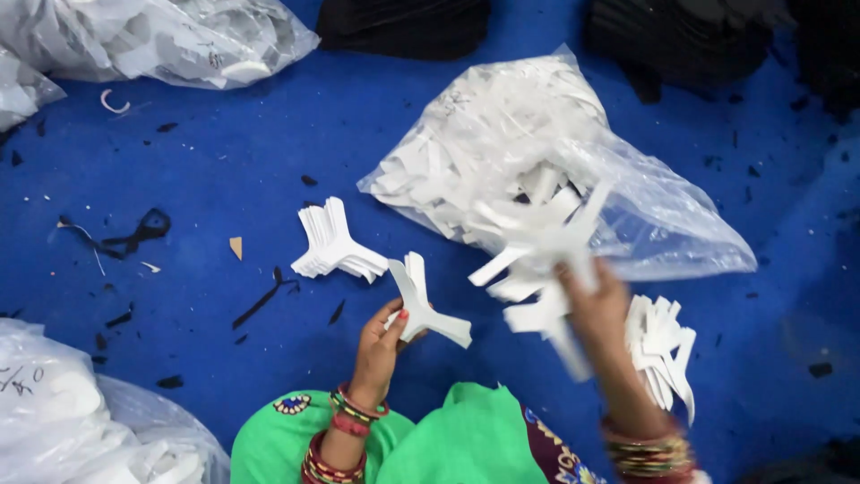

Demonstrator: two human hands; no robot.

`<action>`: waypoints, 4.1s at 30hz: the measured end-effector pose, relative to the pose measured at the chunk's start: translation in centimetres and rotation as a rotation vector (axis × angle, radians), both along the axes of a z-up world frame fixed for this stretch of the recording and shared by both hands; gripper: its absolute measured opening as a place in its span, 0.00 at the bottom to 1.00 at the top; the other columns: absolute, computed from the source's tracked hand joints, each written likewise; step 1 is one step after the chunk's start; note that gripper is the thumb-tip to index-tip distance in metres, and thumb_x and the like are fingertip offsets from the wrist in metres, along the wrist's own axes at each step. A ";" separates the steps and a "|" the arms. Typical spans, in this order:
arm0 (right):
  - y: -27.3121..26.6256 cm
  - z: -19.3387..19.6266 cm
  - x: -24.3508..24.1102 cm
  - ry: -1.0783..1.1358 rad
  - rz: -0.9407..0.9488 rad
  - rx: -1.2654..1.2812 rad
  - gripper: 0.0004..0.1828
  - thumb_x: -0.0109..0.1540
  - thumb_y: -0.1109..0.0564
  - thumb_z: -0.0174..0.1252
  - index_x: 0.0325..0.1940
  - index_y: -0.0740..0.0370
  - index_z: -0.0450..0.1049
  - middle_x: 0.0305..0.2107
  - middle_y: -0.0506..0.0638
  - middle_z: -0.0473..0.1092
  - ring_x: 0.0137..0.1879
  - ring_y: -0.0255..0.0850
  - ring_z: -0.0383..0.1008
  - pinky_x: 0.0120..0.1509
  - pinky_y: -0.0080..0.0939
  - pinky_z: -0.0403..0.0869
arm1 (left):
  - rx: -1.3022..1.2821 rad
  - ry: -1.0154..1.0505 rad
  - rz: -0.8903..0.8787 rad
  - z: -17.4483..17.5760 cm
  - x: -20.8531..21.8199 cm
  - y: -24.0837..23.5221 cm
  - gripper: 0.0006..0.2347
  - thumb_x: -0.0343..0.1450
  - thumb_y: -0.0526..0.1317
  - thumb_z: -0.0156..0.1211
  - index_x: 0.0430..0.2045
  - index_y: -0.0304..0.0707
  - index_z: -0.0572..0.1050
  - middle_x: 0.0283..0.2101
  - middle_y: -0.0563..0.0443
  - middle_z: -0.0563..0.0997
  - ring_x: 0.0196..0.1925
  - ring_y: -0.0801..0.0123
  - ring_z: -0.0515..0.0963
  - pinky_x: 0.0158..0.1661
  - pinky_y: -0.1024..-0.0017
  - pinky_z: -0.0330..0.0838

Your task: The person sorts and stacks white shoe components from bags into organized piles on the floor.

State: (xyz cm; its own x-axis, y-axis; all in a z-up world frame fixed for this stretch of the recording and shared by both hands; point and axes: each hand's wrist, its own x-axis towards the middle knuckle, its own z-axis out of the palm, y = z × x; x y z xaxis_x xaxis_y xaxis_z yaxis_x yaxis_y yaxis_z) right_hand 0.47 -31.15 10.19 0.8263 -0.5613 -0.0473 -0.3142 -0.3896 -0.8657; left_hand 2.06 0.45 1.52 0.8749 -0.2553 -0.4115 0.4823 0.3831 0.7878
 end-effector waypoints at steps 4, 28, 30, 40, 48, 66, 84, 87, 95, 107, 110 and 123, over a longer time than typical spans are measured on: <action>2.8 -8.5 -3.5 0.285 -0.048 -0.061 0.20 0.60 0.51 0.64 0.53 0.62 0.77 0.39 0.61 0.79 0.46 0.52 0.81 0.50 0.48 0.75 | 0.033 0.016 0.025 -0.1 -0.5 0.3 0.17 0.76 0.37 0.51 0.58 0.28 0.71 0.48 0.42 0.83 0.46 0.65 0.85 0.46 0.69 0.82; 5.3 -3.0 -5.1 0.185 0.281 -0.419 0.27 0.52 0.50 0.71 0.51 0.64 0.74 0.40 0.63 0.73 0.41 0.55 0.78 0.41 0.50 0.76 | 0.143 -0.029 0.022 3.4 -4.4 1.1 0.16 0.76 0.37 0.51 0.56 0.25 0.73 0.47 0.45 0.83 0.44 0.69 0.84 0.44 0.71 0.82; 5.7 -3.1 -5.7 0.197 0.294 -0.449 0.25 0.58 0.54 0.66 0.59 0.59 0.72 0.41 0.60 0.73 0.41 0.55 0.78 0.44 0.51 0.76 | 0.157 -0.028 0.011 2.4 -4.1 0.9 0.16 0.76 0.37 0.51 0.56 0.26 0.72 0.47 0.46 0.83 0.44 0.69 0.84 0.44 0.71 0.83; -1.5 -0.9 -9.8 0.464 0.024 0.197 0.17 0.62 0.54 0.65 0.51 0.63 0.74 0.39 0.53 0.78 0.43 0.41 0.79 0.44 0.43 0.78 | 0.137 -0.069 -0.072 -0.4 -2.3 -1.3 0.16 0.76 0.36 0.52 0.56 0.24 0.74 0.47 0.43 0.83 0.44 0.68 0.84 0.44 0.71 0.82; -0.3 0.0 -10.1 0.292 -0.057 0.759 0.22 0.59 0.60 0.60 0.59 0.60 0.73 0.44 0.52 0.76 0.50 0.42 0.78 0.56 0.45 0.78 | 0.146 -0.083 -0.106 -0.4 -2.3 -1.2 0.16 0.76 0.37 0.51 0.56 0.24 0.72 0.48 0.43 0.83 0.46 0.68 0.84 0.45 0.71 0.83; 13.2 -0.1 -7.2 0.330 0.042 1.026 0.20 0.61 0.55 0.61 0.55 0.66 0.74 0.46 0.53 0.77 0.50 0.42 0.80 0.57 0.43 0.77 | 0.163 -0.212 -0.148 0.5 -3.7 -2.3 0.17 0.73 0.36 0.61 0.56 0.24 0.74 0.48 0.46 0.83 0.46 0.73 0.82 0.45 0.74 0.80; 12.8 1.9 -7.6 0.038 0.071 0.722 0.17 0.62 0.63 0.61 0.56 0.70 0.76 0.43 0.60 0.78 0.47 0.42 0.82 0.53 0.39 0.80 | -0.228 0.074 -0.160 1.8 -3.0 -1.3 0.32 0.77 0.62 0.36 0.57 0.28 0.71 0.52 0.41 0.82 0.51 0.64 0.84 0.51 0.63 0.81; 14.5 -1.8 -7.4 0.052 0.145 0.693 0.15 0.63 0.63 0.60 0.54 0.71 0.76 0.43 0.57 0.79 0.46 0.41 0.83 0.51 0.37 0.81 | -0.266 0.047 -0.167 1.4 -3.1 -1.1 0.37 0.76 0.68 0.33 0.59 0.30 0.72 0.52 0.42 0.81 0.50 0.65 0.82 0.52 0.66 0.77; 14.9 -0.1 -7.2 0.142 0.147 0.440 0.14 0.63 0.61 0.60 0.52 0.67 0.76 0.39 0.52 0.78 0.42 0.38 0.84 0.45 0.34 0.80 | -0.152 -0.001 -0.195 1.8 -3.0 -1.5 0.27 0.76 0.55 0.46 0.59 0.29 0.70 0.50 0.45 0.82 0.50 0.67 0.82 0.51 0.66 0.79; 7.1 -2.0 -0.3 0.123 0.260 -0.269 0.10 0.65 0.56 0.61 0.48 0.61 0.80 0.40 0.54 0.76 0.41 0.44 0.79 0.44 0.42 0.77 | 0.010 0.014 -0.102 1.0 -2.3 -1.1 0.18 0.76 0.39 0.53 0.59 0.28 0.69 0.47 0.45 0.82 0.43 0.68 0.84 0.41 0.68 0.85; 6.6 -2.6 1.7 0.126 0.390 -0.548 0.14 0.60 0.57 0.63 0.48 0.62 0.81 0.40 0.59 0.73 0.43 0.53 0.76 0.48 0.49 0.75 | 0.016 0.015 -0.090 0.7 -2.1 -1.1 0.17 0.76 0.38 0.53 0.59 0.28 0.69 0.46 0.45 0.82 0.43 0.68 0.84 0.41 0.69 0.85; 5.1 3.7 -5.5 0.044 0.170 -0.158 0.15 0.63 0.52 0.62 0.53 0.56 0.79 0.31 0.46 0.74 0.32 0.37 0.72 0.35 0.43 0.71 | 0.041 0.081 -0.070 0.5 -1.8 -0.5 0.17 0.76 0.39 0.50 0.58 0.27 0.70 0.45 0.44 0.83 0.42 0.67 0.84 0.41 0.69 0.84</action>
State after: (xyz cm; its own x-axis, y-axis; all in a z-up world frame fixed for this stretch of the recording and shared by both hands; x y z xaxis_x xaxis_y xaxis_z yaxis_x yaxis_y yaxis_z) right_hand -5.07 -26.07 13.85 0.9086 -0.4176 -0.0081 -0.2688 -0.5698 -0.7766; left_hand 0.26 -0.10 2.06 0.8191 -0.2962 -0.4912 0.5693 0.3147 0.7595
